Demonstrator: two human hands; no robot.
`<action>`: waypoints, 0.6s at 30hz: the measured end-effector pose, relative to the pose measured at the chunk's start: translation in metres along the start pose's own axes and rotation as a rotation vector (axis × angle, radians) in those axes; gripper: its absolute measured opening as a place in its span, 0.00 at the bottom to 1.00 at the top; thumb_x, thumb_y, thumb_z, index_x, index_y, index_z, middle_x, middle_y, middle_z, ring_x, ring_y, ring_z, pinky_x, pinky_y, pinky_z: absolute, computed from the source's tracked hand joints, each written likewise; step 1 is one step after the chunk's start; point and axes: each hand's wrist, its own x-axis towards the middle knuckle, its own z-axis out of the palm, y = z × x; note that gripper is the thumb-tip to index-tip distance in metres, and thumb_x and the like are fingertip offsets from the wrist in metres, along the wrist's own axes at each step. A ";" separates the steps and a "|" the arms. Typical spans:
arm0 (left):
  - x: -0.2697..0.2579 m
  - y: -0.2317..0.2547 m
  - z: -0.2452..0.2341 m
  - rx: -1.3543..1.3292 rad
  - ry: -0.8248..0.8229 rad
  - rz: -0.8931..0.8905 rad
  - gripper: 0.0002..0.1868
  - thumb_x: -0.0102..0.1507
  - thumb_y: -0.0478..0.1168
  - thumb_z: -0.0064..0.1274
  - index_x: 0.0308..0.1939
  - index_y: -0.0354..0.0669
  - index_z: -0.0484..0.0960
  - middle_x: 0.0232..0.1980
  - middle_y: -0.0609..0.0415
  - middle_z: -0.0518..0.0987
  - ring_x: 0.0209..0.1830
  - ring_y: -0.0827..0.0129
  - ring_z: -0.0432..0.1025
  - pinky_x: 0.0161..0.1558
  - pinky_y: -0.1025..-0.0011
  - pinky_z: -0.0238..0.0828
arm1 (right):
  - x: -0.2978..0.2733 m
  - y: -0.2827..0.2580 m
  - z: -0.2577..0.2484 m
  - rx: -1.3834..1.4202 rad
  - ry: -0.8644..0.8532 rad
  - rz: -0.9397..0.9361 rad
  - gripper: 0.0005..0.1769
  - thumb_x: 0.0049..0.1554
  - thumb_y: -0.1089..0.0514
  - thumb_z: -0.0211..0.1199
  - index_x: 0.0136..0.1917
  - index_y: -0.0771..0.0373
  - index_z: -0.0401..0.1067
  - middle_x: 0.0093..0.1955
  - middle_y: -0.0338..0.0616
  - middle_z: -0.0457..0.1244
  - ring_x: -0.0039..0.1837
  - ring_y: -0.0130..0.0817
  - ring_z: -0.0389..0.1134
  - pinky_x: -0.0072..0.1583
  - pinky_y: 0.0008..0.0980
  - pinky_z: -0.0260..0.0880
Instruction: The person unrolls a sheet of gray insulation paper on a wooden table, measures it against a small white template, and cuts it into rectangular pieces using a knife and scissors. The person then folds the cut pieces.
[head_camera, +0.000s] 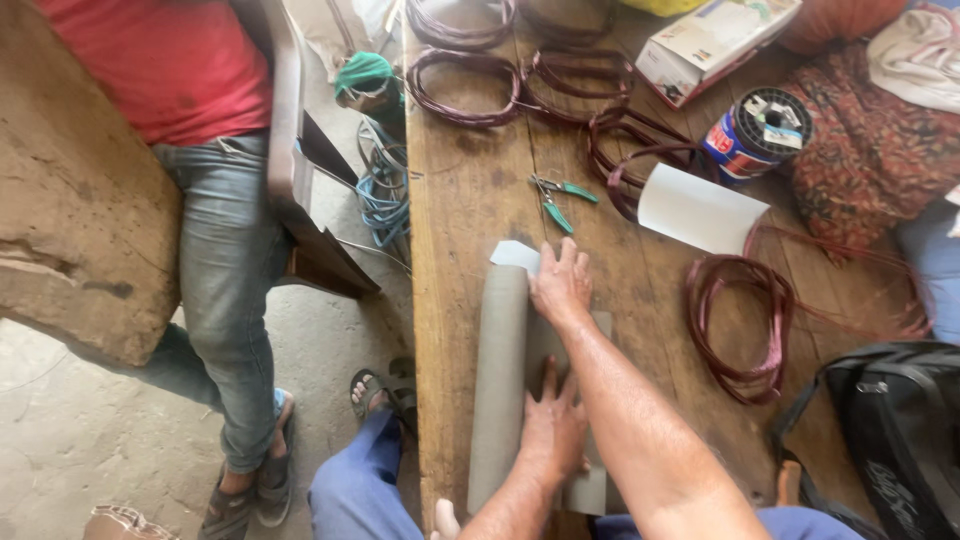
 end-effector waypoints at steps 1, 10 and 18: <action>-0.001 0.000 -0.001 0.011 -0.007 0.008 0.71 0.39 0.53 0.81 0.81 0.54 0.54 0.83 0.48 0.40 0.81 0.33 0.32 0.64 0.25 0.48 | 0.000 0.000 0.004 -0.010 -0.023 0.033 0.26 0.48 0.52 0.72 0.58 0.60 0.71 0.66 0.57 0.58 0.62 0.59 0.60 0.58 0.52 0.65; 0.005 -0.003 0.004 0.042 -0.076 0.002 0.73 0.40 0.57 0.80 0.81 0.55 0.47 0.82 0.48 0.41 0.82 0.36 0.29 0.65 0.25 0.47 | 0.005 0.009 0.017 0.103 -0.075 0.049 0.37 0.46 0.58 0.74 0.67 0.58 0.66 0.64 0.50 0.62 0.63 0.55 0.62 0.64 0.46 0.64; 0.007 -0.004 0.007 0.068 -0.064 0.011 0.73 0.40 0.58 0.80 0.80 0.57 0.47 0.84 0.48 0.39 0.82 0.37 0.29 0.66 0.24 0.44 | 0.023 0.017 0.010 0.202 -0.352 0.202 0.26 0.44 0.57 0.75 0.57 0.57 0.75 0.56 0.51 0.68 0.61 0.50 0.68 0.61 0.43 0.69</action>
